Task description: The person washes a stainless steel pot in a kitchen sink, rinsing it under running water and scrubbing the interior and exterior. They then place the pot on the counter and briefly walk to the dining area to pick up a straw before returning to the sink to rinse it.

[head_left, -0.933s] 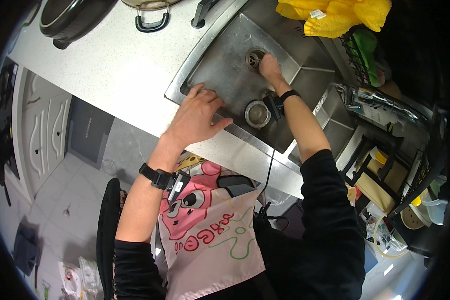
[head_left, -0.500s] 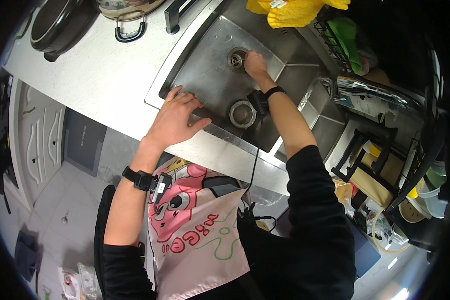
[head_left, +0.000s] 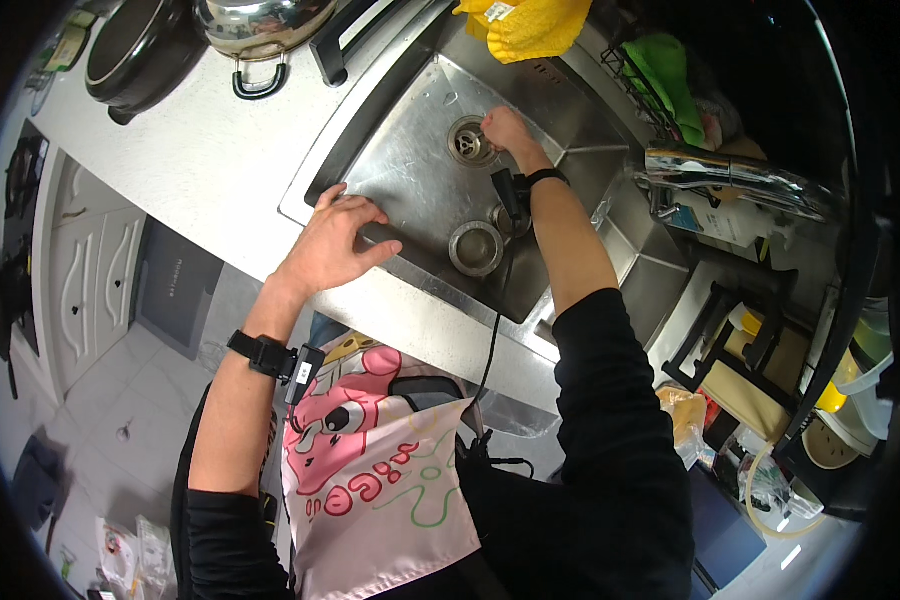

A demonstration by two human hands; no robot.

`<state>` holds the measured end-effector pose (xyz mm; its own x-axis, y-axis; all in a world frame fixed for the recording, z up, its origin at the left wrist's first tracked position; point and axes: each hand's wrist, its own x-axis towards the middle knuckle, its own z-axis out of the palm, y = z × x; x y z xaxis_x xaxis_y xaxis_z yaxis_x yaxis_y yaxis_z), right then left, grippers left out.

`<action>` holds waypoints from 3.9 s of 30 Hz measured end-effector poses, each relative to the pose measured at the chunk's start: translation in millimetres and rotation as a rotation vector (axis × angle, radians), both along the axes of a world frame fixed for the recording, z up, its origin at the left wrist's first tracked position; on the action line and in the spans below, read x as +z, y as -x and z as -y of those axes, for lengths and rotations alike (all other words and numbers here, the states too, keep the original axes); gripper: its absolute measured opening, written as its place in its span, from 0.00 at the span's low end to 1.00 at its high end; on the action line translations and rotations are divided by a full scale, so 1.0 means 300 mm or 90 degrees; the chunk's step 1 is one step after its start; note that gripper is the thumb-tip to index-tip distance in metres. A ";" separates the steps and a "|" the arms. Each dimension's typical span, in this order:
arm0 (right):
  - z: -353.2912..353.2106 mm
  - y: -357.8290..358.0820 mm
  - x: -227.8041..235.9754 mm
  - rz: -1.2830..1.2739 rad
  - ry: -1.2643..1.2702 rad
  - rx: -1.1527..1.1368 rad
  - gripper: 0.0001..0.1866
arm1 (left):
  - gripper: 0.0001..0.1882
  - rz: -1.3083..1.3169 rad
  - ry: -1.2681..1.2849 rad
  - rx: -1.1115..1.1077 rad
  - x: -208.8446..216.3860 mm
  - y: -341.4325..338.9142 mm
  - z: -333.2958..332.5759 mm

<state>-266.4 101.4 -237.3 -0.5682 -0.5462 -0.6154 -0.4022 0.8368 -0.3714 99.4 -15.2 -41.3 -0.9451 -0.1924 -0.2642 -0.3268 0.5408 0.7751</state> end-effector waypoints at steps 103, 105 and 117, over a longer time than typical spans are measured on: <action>-0.074 -0.089 -0.003 -0.097 0.132 0.125 0.11 | 0.22 -0.003 0.053 -0.019 -0.013 0.009 -0.012; -0.058 -0.091 0.008 -0.078 0.178 0.050 0.10 | 0.22 0.020 0.030 -0.018 -0.015 0.003 -0.011; -0.092 -0.061 -0.063 -0.044 0.191 0.007 0.08 | 0.23 -0.005 0.062 -0.020 -0.023 0.008 -0.018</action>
